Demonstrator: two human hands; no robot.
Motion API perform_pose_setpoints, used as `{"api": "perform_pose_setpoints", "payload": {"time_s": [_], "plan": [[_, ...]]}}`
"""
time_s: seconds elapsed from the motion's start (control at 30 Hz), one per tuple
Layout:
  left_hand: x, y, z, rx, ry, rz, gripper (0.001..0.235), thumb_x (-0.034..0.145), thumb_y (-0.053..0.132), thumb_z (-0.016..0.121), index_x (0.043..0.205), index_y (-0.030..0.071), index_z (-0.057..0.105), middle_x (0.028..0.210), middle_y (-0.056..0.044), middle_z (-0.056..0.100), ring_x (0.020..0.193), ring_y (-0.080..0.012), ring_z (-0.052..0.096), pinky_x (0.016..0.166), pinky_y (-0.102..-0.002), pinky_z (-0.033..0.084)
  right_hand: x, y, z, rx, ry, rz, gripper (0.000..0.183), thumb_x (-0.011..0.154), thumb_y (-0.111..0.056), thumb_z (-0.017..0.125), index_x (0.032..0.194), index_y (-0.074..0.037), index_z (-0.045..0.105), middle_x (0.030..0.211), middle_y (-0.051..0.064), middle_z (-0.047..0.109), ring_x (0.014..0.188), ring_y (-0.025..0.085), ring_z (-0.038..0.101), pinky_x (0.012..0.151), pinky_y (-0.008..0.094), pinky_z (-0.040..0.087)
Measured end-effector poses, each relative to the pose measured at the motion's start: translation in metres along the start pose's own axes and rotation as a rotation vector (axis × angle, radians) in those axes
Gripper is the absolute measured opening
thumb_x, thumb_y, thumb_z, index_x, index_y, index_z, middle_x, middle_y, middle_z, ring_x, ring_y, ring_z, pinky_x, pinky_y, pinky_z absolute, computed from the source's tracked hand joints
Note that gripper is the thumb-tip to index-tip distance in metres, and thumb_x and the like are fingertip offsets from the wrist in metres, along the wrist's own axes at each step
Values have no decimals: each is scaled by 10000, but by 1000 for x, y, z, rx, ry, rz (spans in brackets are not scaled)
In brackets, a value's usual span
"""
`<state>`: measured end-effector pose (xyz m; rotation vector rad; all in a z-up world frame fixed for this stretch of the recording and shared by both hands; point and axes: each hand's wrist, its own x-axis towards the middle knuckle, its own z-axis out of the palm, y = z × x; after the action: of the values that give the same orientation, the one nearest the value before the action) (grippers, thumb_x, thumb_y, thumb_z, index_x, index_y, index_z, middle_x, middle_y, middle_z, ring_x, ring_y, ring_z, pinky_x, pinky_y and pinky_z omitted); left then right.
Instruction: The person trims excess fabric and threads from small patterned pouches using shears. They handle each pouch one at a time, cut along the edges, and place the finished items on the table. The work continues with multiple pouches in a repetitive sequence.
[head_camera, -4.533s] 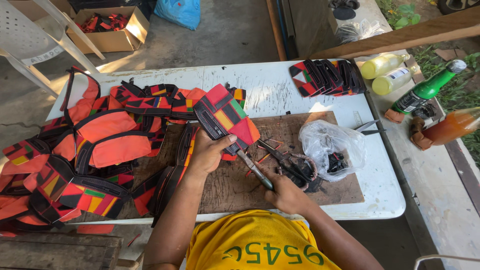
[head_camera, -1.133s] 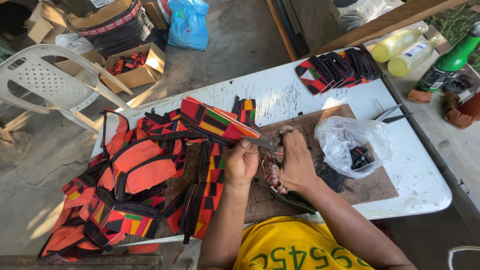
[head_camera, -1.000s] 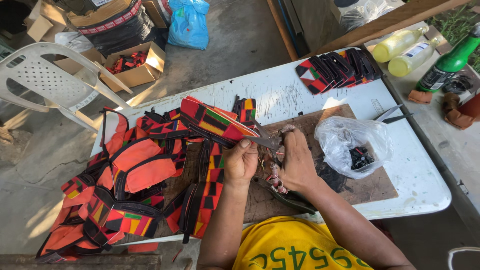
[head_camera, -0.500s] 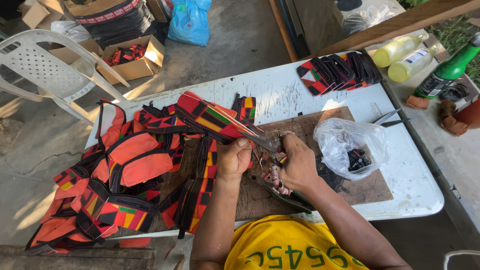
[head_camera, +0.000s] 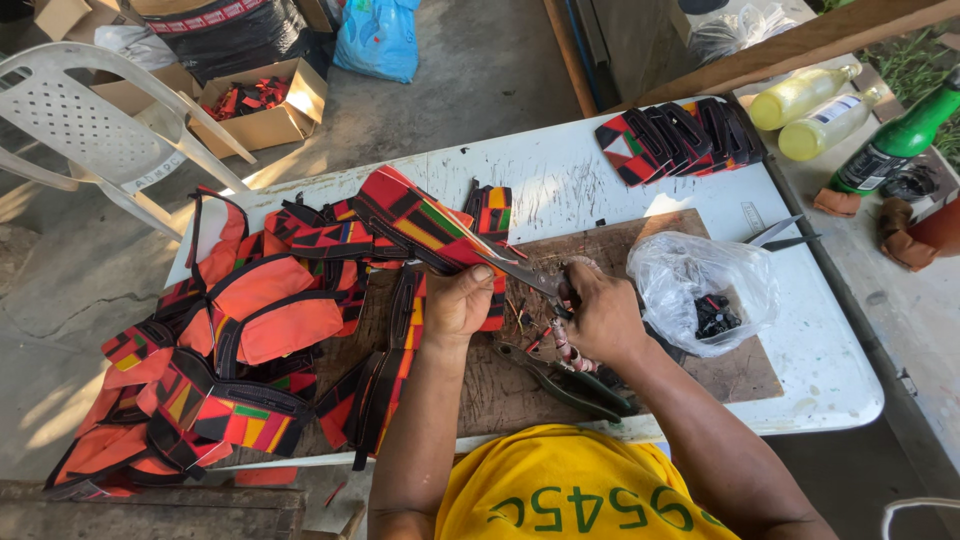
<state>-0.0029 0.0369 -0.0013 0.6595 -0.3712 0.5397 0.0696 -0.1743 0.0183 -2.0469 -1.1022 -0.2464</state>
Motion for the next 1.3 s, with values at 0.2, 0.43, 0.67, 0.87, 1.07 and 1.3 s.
{"api": "perform_pose_setpoints", "payload": {"time_s": [0.2, 0.43, 0.67, 0.87, 1.07, 1.3], "plan": [[0, -12, 8, -21, -46, -37, 568, 888, -109, 750, 1396, 54, 556, 1177, -109, 712, 1111, -252, 721, 1032, -482, 591, 0, -16, 1, -18, 86, -6, 452, 736, -278, 739, 1008, 4, 514, 918, 214, 566, 864, 448, 601, 727, 497, 492], [1, -6, 12, 4, -91, -5, 605, 871, -86, 764, 1413, 86, 558, 1162, -78, 696, 1089, -242, 714, 1021, -525, 598, -4, 0, 9, -17, 25, 43, 311, 767, -265, 704, 897, -34, 542, 803, 153, 592, 746, 390, 629, 672, 466, 507], [3, -5, 19, 201, 208, -53, 372, 924, -19, 686, 1271, 105, 632, 1198, -60, 710, 1111, -227, 705, 927, -505, 586, 0, 32, 23, 828, -62, 458, 253, 878, -107, 812, 889, -56, 563, 701, 88, 574, 536, 162, 508, 466, 340, 410], [-5, -12, 23, 210, 273, -106, 255, 984, 44, 662, 1238, 69, 661, 1174, -65, 712, 1078, -216, 711, 934, -526, 607, -1, 28, 6, 1293, 23, 505, 293, 829, -109, 807, 957, -88, 543, 1020, 134, 753, 715, 151, 682, 567, 303, 529], [-10, -24, 23, 296, 232, -54, 310, 960, 30, 680, 1268, 43, 645, 1194, -41, 710, 1106, -159, 678, 995, -386, 558, 5, 27, 5, 1264, 77, 505, 291, 811, -86, 803, 945, -76, 545, 1016, 147, 743, 764, 182, 732, 574, 308, 534], [-14, -25, 39, 589, 180, -82, 269, 941, 67, 718, 1206, 23, 695, 1137, -42, 726, 1041, -111, 669, 915, -300, 544, 7, 24, 26, 1077, 128, 440, 325, 834, -68, 840, 901, -46, 522, 713, 85, 639, 612, 179, 628, 523, 322, 509]]}}
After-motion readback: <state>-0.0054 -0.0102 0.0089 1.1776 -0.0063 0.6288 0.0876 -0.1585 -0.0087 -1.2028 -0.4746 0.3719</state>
